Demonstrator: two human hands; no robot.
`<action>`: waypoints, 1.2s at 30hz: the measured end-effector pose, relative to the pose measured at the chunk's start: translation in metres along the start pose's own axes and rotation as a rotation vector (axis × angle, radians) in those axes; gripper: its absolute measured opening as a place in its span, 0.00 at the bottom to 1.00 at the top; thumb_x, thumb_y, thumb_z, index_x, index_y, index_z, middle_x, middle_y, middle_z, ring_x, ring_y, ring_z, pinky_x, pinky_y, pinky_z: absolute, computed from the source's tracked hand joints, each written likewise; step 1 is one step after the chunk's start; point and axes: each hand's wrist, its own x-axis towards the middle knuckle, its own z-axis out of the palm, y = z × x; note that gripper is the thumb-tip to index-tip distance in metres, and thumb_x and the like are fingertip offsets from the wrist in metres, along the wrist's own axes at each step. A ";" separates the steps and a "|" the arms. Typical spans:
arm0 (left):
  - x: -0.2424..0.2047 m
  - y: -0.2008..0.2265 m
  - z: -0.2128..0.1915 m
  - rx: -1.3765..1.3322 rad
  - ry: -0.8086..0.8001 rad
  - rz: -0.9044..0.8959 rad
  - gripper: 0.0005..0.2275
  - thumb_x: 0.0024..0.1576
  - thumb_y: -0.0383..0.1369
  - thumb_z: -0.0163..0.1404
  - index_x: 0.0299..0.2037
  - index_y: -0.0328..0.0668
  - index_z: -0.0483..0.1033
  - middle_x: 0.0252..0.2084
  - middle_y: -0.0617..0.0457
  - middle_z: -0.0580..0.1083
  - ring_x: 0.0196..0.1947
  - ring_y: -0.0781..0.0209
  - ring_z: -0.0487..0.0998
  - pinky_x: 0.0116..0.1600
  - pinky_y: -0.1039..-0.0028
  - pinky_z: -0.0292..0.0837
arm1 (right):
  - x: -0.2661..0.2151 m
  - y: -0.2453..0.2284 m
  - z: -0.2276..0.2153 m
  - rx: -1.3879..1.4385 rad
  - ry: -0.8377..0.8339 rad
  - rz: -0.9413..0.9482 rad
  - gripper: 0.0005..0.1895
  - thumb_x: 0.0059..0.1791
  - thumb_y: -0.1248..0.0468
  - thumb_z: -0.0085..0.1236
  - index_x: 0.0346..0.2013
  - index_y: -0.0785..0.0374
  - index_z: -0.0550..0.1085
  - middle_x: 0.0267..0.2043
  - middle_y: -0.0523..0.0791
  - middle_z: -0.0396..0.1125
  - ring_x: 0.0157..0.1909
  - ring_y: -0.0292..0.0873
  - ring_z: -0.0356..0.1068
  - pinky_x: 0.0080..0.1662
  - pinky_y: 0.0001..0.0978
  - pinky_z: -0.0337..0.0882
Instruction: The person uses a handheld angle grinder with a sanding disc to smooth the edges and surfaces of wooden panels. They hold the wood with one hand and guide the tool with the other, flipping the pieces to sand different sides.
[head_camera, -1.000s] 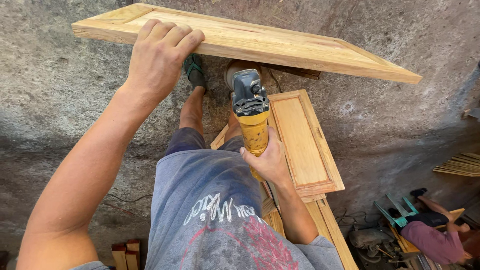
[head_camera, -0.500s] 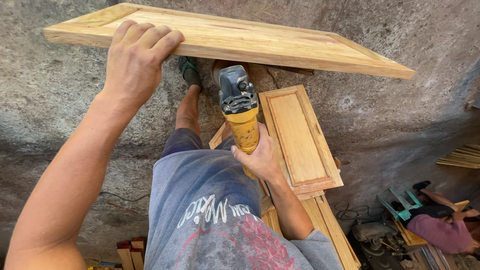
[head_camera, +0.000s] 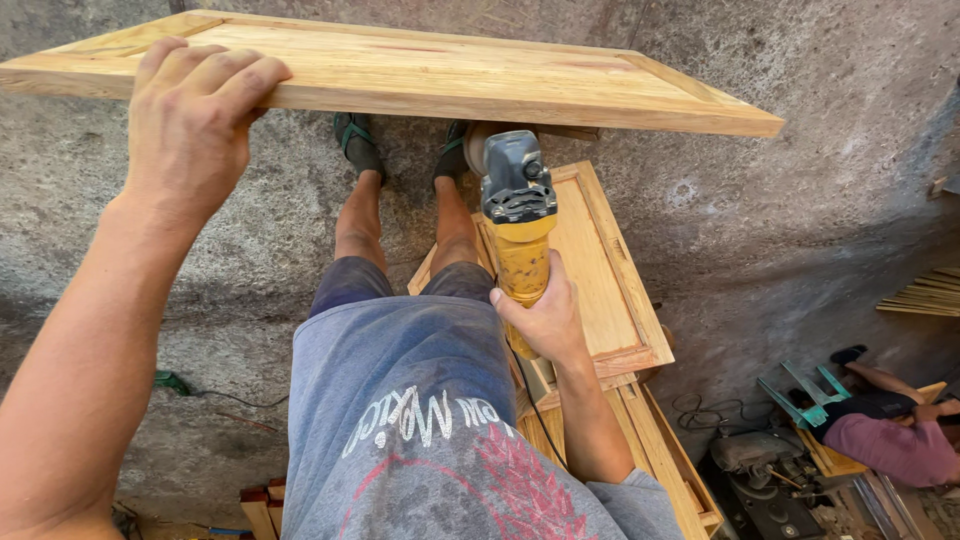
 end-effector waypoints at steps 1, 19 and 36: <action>-0.002 -0.001 0.001 0.003 -0.004 -0.002 0.09 0.67 0.23 0.53 0.53 0.45 0.74 0.55 0.56 0.78 0.57 0.59 0.78 0.69 0.64 0.64 | -0.001 0.003 -0.005 0.017 0.009 -0.012 0.32 0.40 0.60 0.70 0.53 0.70 0.67 0.43 0.50 0.76 0.46 0.44 0.77 0.50 0.38 0.76; 0.028 0.051 0.049 0.081 -0.010 -0.010 0.08 0.65 0.26 0.55 0.52 0.45 0.74 0.54 0.53 0.78 0.60 0.54 0.76 0.79 0.49 0.51 | -0.013 0.044 -0.064 0.011 0.063 0.036 0.32 0.40 0.61 0.69 0.54 0.69 0.67 0.44 0.49 0.74 0.45 0.43 0.76 0.49 0.37 0.76; 0.057 0.083 0.039 0.032 0.020 0.009 0.10 0.63 0.19 0.52 0.51 0.44 0.73 0.52 0.56 0.77 0.54 0.57 0.77 0.72 0.59 0.60 | 0.005 0.018 -0.056 -0.001 -0.054 -0.001 0.34 0.40 0.60 0.70 0.55 0.70 0.66 0.44 0.51 0.76 0.48 0.46 0.79 0.52 0.38 0.76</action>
